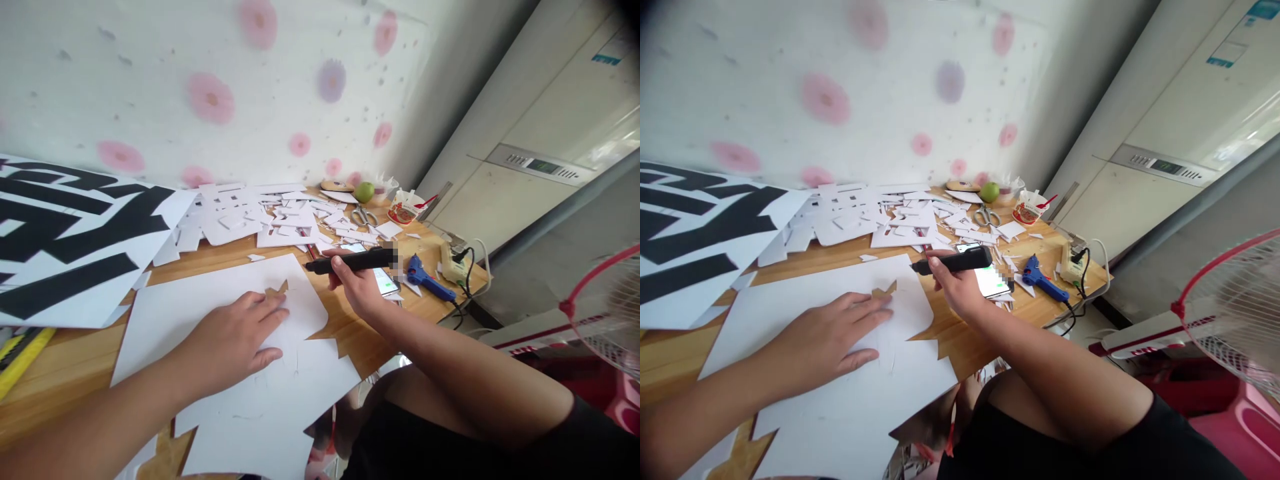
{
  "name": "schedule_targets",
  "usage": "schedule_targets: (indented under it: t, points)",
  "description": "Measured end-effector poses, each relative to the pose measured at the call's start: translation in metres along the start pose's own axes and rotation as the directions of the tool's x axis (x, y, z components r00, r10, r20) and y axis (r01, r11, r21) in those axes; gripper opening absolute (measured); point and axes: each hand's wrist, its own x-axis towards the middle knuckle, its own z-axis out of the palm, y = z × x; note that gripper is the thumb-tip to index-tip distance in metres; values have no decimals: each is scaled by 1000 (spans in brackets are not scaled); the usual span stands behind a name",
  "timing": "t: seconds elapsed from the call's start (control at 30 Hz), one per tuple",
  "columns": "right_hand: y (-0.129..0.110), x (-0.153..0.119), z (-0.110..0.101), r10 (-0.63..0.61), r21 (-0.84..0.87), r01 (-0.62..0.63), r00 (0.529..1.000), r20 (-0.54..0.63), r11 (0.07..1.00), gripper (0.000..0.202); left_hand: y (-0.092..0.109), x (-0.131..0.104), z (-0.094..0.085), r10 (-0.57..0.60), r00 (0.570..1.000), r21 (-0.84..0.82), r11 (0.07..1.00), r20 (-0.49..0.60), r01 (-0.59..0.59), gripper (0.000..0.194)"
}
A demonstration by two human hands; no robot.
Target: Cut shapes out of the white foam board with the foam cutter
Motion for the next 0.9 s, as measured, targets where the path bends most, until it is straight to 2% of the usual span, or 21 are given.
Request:
schedule_targets:
  t: [0.07,0.17,0.23,0.33,0.43,0.53,0.63,0.8,0.9]
  points:
    - [4,1,3,55,57,-55,998,11,997,56,1,1,-1,3,1000,19,1000,12,-3,51]
    - [6,0,4,114,111,-126,988,109,986,61,3,2,-1,4,999,29,1000,45,-5,54]
    - [4,-2,5,133,93,-152,973,191,984,56,3,3,-2,-8,997,26,1000,74,6,54]
    - [-5,-9,7,80,-50,-70,966,247,996,42,4,6,-5,-34,992,15,999,122,32,54]
    - [-11,-14,12,-7,-256,64,976,217,965,29,7,11,-12,-52,980,18,999,192,50,55]
    - [-8,-16,18,-19,-297,54,993,119,953,21,11,16,-19,-75,957,34,997,279,68,57]
    - [-2,-16,21,-30,-321,48,998,60,946,21,14,19,-22,-89,944,47,996,319,78,62]
    - [-4,-17,17,-24,-389,62,995,101,919,48,15,21,-18,-90,949,96,993,303,63,64]
    - [-13,-18,13,-29,-458,108,984,177,882,36,14,21,-15,-89,950,114,992,298,57,63]
